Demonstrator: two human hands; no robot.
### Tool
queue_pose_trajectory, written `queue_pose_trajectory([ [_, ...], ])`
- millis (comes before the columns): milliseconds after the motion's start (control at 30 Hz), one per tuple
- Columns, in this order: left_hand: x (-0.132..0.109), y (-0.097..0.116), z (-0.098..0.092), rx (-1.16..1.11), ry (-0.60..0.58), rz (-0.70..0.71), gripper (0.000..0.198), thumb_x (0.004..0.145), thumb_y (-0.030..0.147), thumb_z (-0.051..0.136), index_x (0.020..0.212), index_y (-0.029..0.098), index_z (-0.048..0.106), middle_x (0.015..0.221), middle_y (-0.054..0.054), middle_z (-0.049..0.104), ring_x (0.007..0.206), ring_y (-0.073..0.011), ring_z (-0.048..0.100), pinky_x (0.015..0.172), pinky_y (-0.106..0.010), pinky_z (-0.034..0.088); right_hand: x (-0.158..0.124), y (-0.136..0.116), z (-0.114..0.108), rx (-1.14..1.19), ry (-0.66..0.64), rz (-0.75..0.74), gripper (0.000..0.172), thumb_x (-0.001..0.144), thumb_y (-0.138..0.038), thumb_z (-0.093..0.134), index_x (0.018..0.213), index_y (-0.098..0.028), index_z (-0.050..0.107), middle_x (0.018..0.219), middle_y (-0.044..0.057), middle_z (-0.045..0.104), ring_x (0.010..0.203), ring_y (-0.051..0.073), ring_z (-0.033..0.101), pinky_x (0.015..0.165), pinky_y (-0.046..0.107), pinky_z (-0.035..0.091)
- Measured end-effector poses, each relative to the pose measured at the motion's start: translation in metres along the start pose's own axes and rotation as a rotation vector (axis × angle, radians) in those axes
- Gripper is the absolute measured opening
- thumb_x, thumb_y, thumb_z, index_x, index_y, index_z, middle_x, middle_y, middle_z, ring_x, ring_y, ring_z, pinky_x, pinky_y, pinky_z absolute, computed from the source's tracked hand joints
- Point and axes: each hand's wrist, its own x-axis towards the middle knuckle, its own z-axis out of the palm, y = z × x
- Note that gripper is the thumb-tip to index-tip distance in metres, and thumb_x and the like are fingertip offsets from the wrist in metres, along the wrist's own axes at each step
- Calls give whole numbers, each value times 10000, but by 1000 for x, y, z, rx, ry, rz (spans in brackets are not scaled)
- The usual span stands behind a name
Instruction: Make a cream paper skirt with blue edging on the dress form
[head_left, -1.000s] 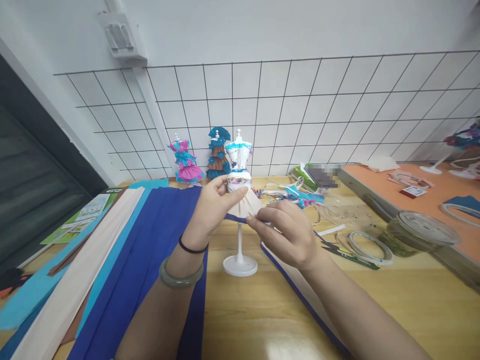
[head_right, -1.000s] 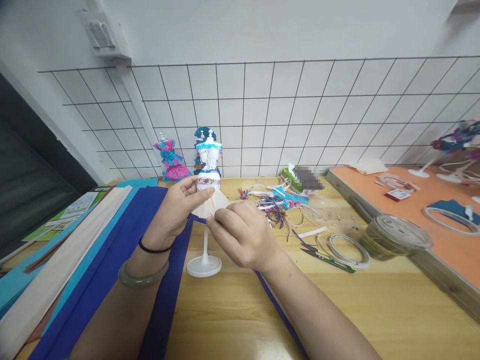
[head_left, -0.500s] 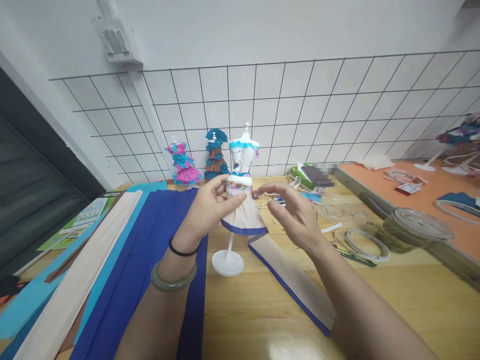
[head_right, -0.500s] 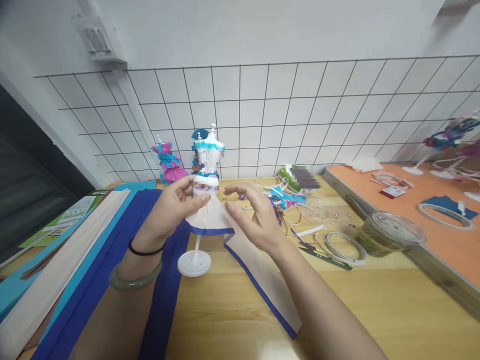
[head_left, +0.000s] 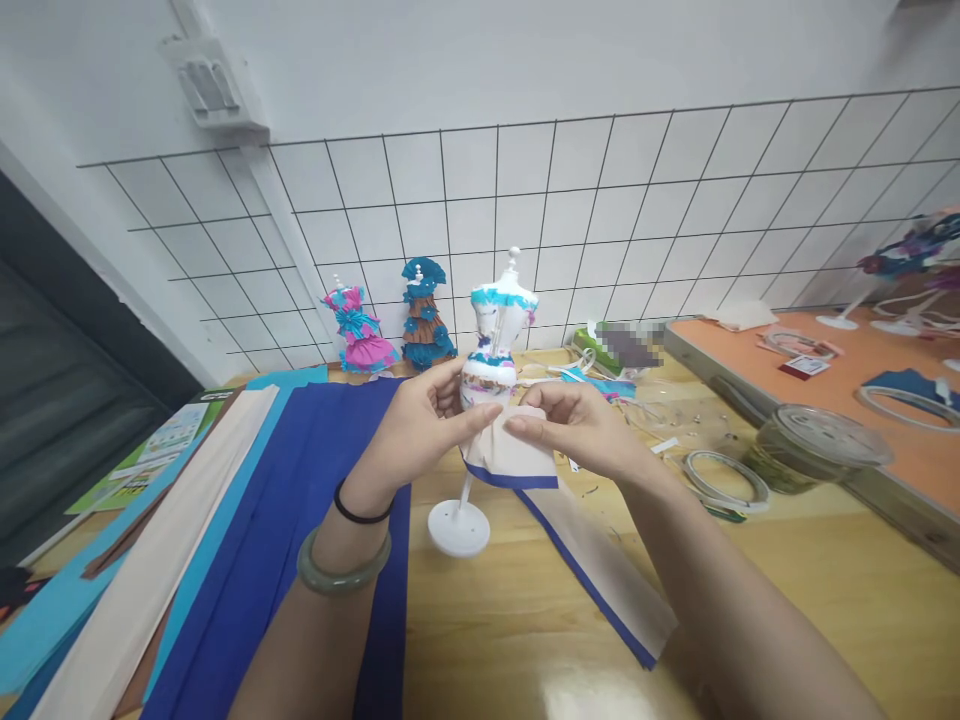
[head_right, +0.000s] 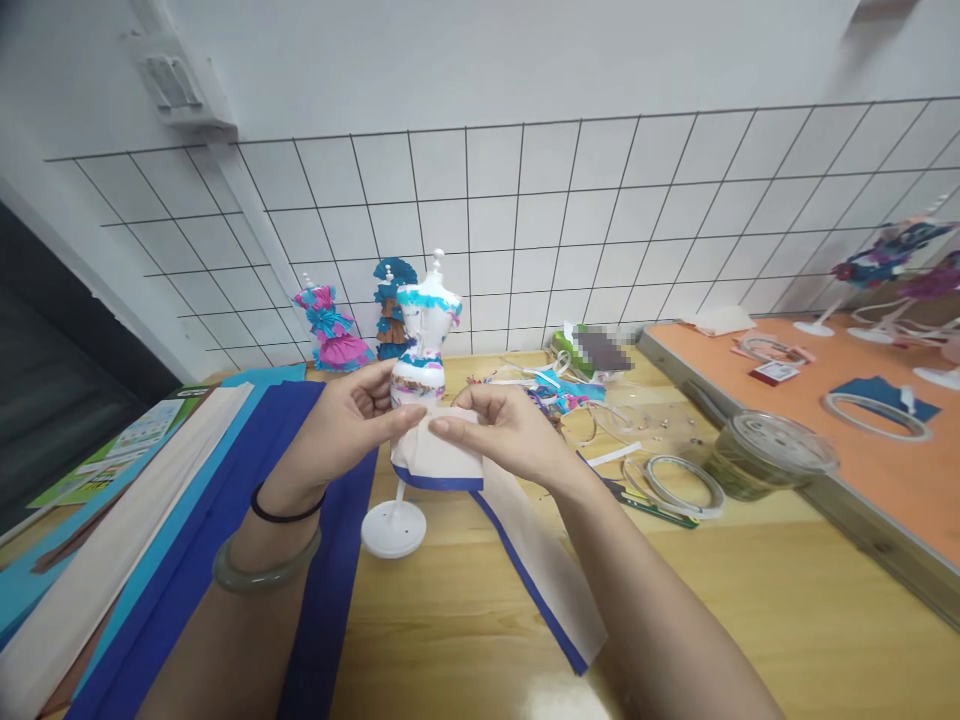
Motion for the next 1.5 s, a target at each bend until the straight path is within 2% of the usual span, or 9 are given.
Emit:
queue_pose_trajectory([
  [167, 3, -2, -1, -58, -16, -31, 435, 713, 227, 725, 1117, 156, 580, 1156, -95, 645, 1059, -235, 599, 837, -299, 508, -3, -6, 1, -195, 147, -123, 226, 740, -379, 691, 736, -161, 633, 699, 11, 623, 630, 114, 536, 545, 231, 400],
  [300, 3, -3, 0, -39, -24, -39, 466, 678, 206, 750, 1111, 165, 583, 1128, -80, 656, 1045, -235, 605, 836, -304, 512, -4, -8, 2, -339, 200, -173, 185, 767, -358, 668, 771, -173, 664, 731, 12, 664, 672, 127, 578, 587, 234, 422],
  [533, 4, -6, -2, 14, 24, -10, 412, 713, 234, 718, 1096, 165, 581, 1096, -76, 659, 1035, -221, 604, 860, -313, 506, -7, -11, -1, -407, 149, -231, 175, 845, -325, 587, 809, -172, 665, 713, 0, 649, 651, 110, 567, 562, 212, 412],
  [767, 4, -7, -2, 17, 40, 14, 409, 716, 243, 713, 1094, 172, 572, 1080, -68, 665, 1014, -219, 613, 851, -317, 507, -13, -20, 1, -468, 31, -317, 182, 898, -257, 512, 891, -168, 671, 817, 23, 687, 727, 117, 588, 632, 222, 430],
  [900, 4, -6, 0, 16, 34, 10, 417, 715, 237, 715, 1098, 173, 564, 1085, -68, 660, 1016, -211, 607, 850, -302, 500, -13, -20, 2, -449, 23, -297, 169, 897, -254, 514, 905, -176, 664, 846, 19, 686, 750, 113, 589, 648, 215, 431],
  [1133, 2, -5, 1, 16, -3, 6, 386, 731, 252, 699, 1083, 177, 562, 1065, -67, 656, 991, -204, 605, 809, -282, 497, -11, -16, 0, -428, 97, -216, 177, 858, -335, 564, 818, -182, 642, 752, 8, 633, 682, 119, 541, 580, 223, 395],
  [1500, 1, -3, 3, 52, -7, -17, 389, 729, 251, 695, 1087, 170, 565, 1059, -78, 644, 986, -208, 598, 813, -293, 497, -8, -13, -2, -379, 95, -168, 239, 830, -396, 584, 789, -167, 640, 724, 15, 619, 643, 118, 516, 555, 234, 379],
])
